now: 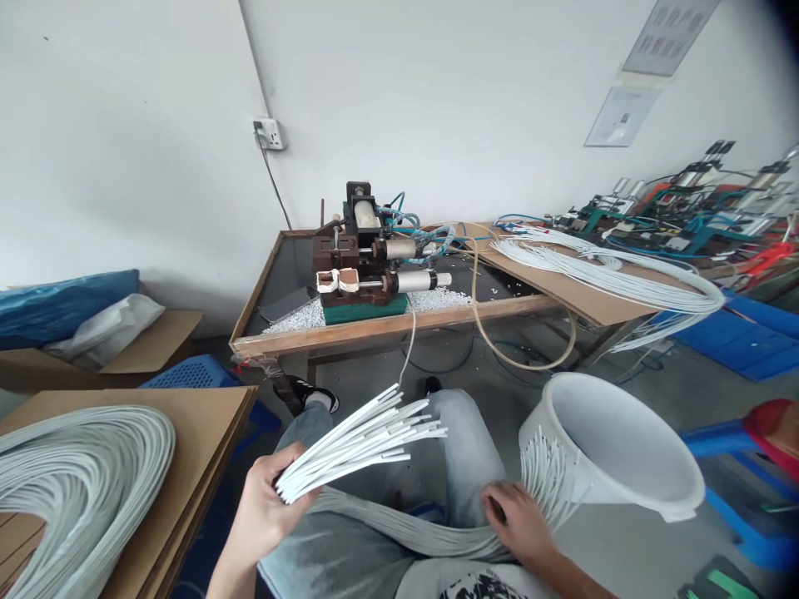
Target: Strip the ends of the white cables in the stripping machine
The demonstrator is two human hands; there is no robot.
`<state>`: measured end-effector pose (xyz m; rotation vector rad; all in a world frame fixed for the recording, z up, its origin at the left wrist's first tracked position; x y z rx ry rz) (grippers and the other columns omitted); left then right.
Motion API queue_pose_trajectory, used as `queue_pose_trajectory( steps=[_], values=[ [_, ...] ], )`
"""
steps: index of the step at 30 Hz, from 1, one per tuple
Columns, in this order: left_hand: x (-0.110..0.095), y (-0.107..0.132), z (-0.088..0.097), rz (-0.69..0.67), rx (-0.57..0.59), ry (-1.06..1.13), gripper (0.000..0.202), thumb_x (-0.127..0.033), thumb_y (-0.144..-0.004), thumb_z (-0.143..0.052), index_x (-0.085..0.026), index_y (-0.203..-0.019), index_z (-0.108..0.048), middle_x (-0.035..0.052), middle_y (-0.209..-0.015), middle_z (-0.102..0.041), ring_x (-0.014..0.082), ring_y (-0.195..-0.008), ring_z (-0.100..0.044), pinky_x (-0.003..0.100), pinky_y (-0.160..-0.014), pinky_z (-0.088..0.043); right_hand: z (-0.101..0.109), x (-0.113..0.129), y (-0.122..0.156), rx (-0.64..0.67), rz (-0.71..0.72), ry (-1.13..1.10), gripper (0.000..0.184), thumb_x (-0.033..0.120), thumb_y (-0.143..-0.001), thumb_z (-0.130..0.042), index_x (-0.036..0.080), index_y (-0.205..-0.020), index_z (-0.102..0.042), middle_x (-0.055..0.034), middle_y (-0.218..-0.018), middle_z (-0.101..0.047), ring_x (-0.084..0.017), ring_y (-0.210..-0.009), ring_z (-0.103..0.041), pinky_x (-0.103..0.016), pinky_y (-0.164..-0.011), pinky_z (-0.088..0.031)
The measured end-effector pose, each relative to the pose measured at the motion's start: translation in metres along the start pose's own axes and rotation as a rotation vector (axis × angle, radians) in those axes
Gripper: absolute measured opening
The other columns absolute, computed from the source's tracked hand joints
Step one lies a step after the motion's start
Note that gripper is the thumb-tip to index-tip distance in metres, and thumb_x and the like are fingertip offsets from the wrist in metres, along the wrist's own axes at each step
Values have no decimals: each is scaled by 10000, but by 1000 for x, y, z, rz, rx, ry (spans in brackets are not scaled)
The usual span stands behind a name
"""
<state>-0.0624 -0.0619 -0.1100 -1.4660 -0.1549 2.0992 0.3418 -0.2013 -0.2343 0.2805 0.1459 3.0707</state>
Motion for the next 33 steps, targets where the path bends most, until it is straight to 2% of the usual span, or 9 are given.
queue_pose_trajectory(
  steps=[10,15,23,33],
  values=[
    [-2,4,0,-4,-12,31,226,-189,-806,-616,-150,-621,-493,-47,-556,-372,81,-509,-314,189,-468,-273,-3,-3,8,-68,24,31,287,194,-963,-378,178,-819,-626,-41,-761,-655,-208,-773,-626,-373,-786,-426],
    [-5,5,0,53,-24,14,202,-209,-806,-621,-138,-640,-529,-33,-576,-413,90,-530,-354,200,-495,-298,-5,-4,14,-99,47,40,280,211,-967,-382,184,-826,-622,-31,-740,-643,-196,-735,-603,-357,-765,-390],
    [-16,8,-1,51,-23,56,192,-187,-756,-625,-150,-612,-502,-50,-531,-396,79,-503,-326,198,-478,-256,0,-4,16,-133,77,48,222,186,-938,-447,197,-829,-640,-21,-745,-662,-196,-736,-613,-343,-765,-381],
    [-11,3,-5,69,-7,37,169,-164,-771,-618,-147,-635,-519,-47,-555,-409,84,-519,-340,204,-494,-270,-2,-4,19,-102,59,4,242,202,-955,-417,185,-862,-640,-40,-780,-664,-204,-748,-612,-356,-766,-396]
  ],
)
Point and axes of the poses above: each hand's wrist, its own y-axis away from the middle knuckle, its own z-axis out of the back of the hand, x = y × z, the point moved 1 cm from there along -y, towards the middle knuckle
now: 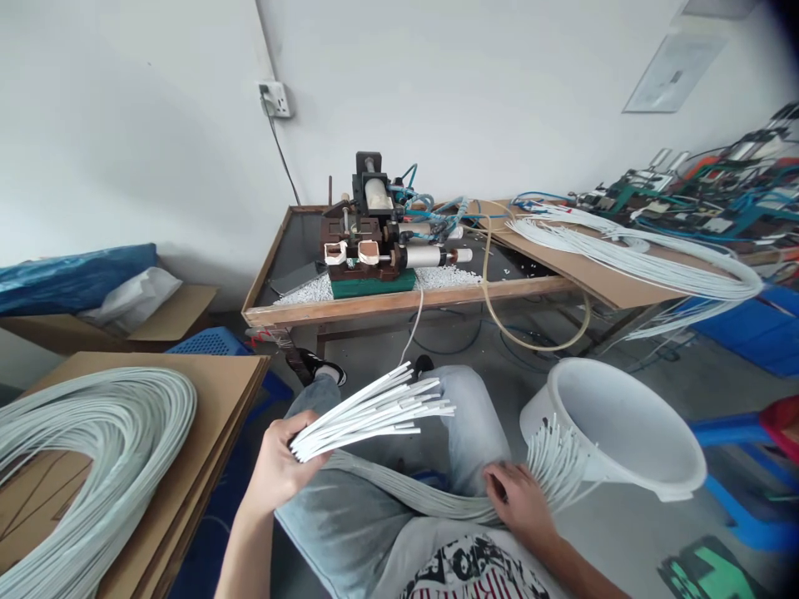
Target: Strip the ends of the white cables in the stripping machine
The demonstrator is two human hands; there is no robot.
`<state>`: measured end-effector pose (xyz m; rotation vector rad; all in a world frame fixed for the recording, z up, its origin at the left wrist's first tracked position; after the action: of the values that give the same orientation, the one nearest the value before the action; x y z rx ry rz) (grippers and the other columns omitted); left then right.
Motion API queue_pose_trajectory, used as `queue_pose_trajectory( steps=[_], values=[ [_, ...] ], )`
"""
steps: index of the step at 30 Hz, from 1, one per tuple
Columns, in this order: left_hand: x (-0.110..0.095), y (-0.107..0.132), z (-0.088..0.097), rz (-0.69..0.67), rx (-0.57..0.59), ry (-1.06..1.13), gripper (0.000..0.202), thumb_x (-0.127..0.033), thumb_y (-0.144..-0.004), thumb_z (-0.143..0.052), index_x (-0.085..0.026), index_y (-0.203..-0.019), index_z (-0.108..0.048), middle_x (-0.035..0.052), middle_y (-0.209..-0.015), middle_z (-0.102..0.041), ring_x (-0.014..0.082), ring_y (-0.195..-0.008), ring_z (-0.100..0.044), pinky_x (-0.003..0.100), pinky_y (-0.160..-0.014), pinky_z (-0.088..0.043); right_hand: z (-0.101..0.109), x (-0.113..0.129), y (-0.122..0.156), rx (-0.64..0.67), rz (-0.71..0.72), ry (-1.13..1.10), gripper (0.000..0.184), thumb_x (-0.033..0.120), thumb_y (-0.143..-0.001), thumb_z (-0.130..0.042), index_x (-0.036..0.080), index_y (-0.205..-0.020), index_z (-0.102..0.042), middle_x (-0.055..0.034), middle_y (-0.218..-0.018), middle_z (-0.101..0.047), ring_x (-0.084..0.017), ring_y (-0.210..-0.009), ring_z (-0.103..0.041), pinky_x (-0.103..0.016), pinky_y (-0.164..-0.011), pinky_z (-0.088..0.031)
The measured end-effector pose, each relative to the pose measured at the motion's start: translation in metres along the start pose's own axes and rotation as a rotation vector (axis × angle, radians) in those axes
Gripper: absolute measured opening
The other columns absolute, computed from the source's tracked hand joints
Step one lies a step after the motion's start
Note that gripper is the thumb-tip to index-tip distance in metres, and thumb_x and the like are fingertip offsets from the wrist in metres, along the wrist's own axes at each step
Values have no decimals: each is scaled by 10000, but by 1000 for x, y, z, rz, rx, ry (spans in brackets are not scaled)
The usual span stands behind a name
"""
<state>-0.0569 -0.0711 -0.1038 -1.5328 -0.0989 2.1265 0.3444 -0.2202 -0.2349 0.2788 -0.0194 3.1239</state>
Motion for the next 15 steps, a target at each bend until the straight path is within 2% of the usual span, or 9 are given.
queue_pose_trajectory(
  steps=[6,10,15],
  values=[
    [2,-3,-2,46,42,-21,153,-177,-779,-611,-145,-652,-533,-38,-569,-441,89,-527,-362,208,-501,-284,-7,-4,-6,32,7,-39,239,186,-952,-419,188,-848,-634,-36,-774,-663,-205,-760,-620,-363,-774,-418],
    [4,-8,-6,80,45,-49,165,-172,-759,-597,-152,-622,-507,-45,-549,-405,88,-520,-344,206,-493,-268,-13,-6,-7,18,9,-47,230,176,-936,-432,198,-837,-638,-36,-762,-667,-216,-744,-630,-377,-765,-454],
    [6,-23,-23,137,67,-38,172,-154,-731,-588,-162,-610,-466,-49,-551,-384,88,-527,-331,204,-499,-252,-18,-7,-7,-40,56,-82,197,173,-901,-480,224,-830,-656,-28,-754,-699,-214,-722,-671,-370,-726,-516]
  ],
)
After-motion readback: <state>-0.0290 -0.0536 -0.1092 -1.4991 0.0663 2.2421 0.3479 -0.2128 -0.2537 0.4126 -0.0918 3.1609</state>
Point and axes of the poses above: each hand's wrist, its own y-axis away from the middle knuckle, its own z-axis out of the back of the hand, x = y × z, the point moved 1 cm from there along -y, towards the middle knuckle
